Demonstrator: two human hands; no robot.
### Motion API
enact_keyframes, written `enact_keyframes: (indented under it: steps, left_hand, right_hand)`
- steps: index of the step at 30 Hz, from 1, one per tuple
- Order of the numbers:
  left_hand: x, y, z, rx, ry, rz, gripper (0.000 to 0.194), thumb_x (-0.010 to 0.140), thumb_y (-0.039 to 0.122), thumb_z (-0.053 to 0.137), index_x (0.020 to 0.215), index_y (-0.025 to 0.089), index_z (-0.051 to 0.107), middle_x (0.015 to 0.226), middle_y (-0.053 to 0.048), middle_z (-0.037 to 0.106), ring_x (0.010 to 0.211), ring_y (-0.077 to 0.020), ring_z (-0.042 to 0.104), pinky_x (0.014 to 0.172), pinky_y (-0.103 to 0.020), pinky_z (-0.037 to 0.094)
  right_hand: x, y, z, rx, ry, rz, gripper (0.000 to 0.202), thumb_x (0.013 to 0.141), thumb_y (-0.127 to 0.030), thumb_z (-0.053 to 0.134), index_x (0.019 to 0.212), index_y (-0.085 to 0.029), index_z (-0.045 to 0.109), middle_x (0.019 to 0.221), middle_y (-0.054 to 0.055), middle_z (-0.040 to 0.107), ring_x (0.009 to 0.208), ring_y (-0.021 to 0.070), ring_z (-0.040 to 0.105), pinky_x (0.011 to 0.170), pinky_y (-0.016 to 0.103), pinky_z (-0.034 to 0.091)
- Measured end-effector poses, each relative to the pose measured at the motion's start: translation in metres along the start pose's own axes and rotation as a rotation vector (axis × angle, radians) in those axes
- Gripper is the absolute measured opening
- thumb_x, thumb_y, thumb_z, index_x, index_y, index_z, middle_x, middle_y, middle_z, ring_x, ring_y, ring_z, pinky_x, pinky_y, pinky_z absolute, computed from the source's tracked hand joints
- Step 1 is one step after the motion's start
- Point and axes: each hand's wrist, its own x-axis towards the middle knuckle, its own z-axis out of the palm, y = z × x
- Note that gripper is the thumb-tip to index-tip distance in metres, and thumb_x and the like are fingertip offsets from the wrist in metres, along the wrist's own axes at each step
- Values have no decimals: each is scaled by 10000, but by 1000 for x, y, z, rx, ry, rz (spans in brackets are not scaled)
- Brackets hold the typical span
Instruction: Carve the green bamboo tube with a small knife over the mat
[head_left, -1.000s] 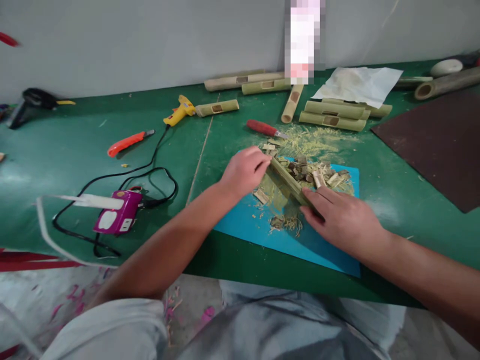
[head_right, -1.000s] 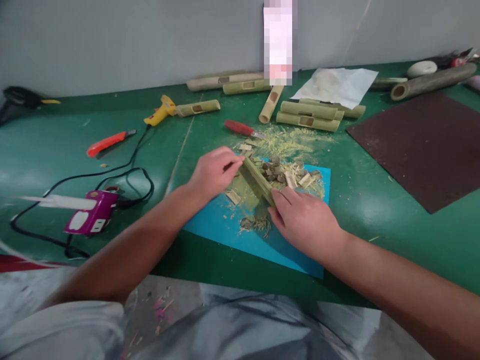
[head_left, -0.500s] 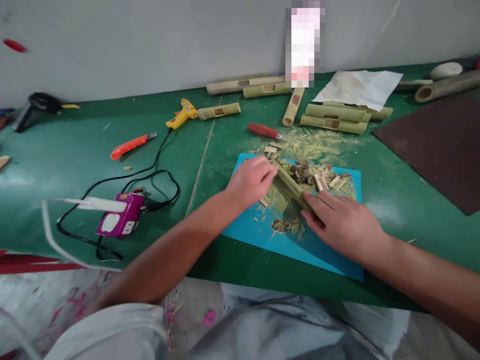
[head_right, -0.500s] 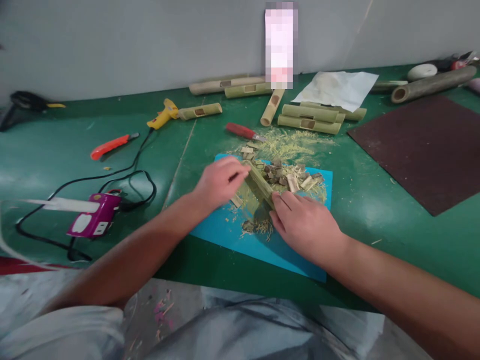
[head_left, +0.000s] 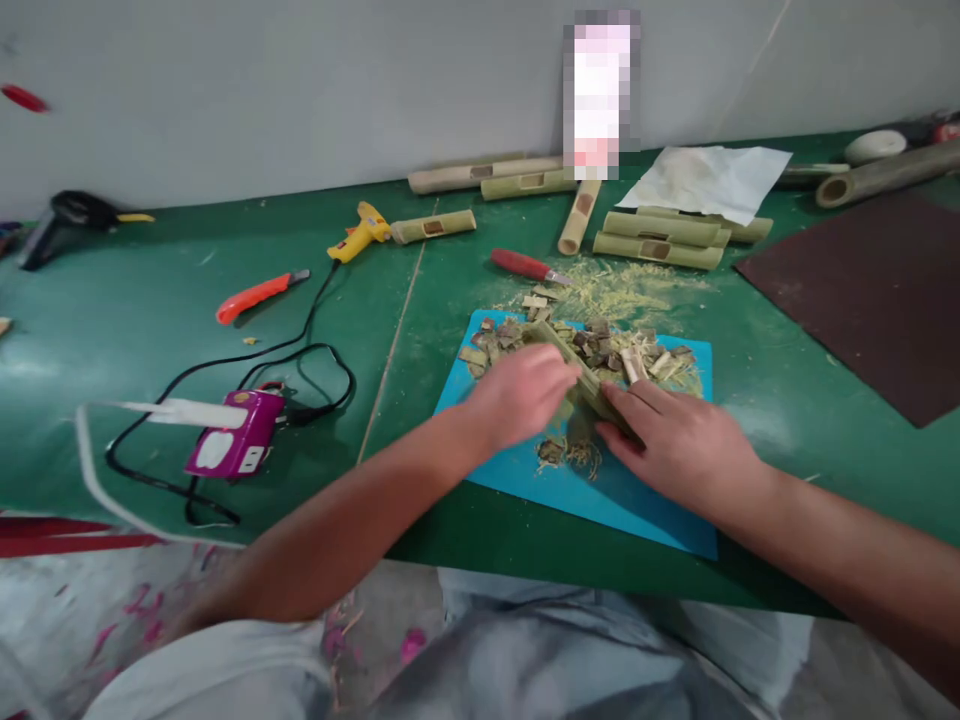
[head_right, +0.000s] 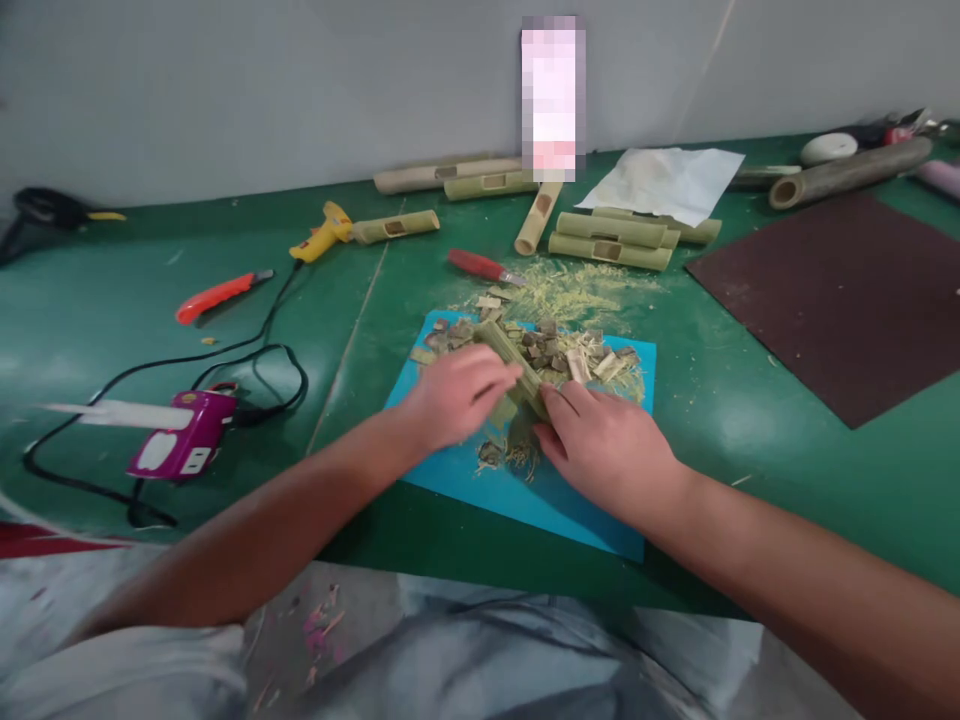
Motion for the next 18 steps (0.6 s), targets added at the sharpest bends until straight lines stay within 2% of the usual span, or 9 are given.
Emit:
enact_keyframes:
  steps: [1,5,8,11,15,18]
  left_hand:
    - [0,1,0,-5,-31,24,259,1017,254,487,887,150,686,834,-63,663,788,-152,622,717,-271,499]
    - [0,4,0,59,52,-73,249,1015,236,486,914,145,694,798,-48,649,746,-141,610,690,-263,489]
    - [0,6,0,54,-69,10,268,1029,241,454,965,152,699,798,-50,648,782,-150,617,713,-262,493]
    - [0,5,-1,90,23,-43,248,1015,220,480,922,138,695,791,-51,648,761,-149,612,695,-264,487]
    - [0,2,-2,57,-38,-16,239,1019,236,477,951,144,686,813,-51,657,782,-153,618,714,-276,488]
    - [0,3,-3,65,-1,-62,235,1012,228,487,914,139,681,801,-51,649,756,-151,610,694,-275,477]
  right_hand:
    - [0,0,0,0,0,4,317,958,-294,526,1098,-81,714,786,49,688,563,145,567,512,311,355]
    - [0,-1,0,-6,31,-2,317,964,-286,504,1080,-84,719,763,48,679,554,138,556,515,302,347]
    - [0,0,0,-7,21,-4,316,967,-282,496,1078,-90,721,758,45,677,552,135,555,519,301,343]
    - [0,0,0,-8,22,5,315,963,-287,508,1080,-86,720,772,49,681,560,140,564,518,303,347]
    - [-1,0,1,-14,21,-9,323,964,-288,507,1086,-78,720,749,40,669,556,146,567,513,308,353]
    - [-1,0,1,-24,33,-5,324,965,-295,507,1084,-82,721,768,42,678,551,141,564,514,306,349]
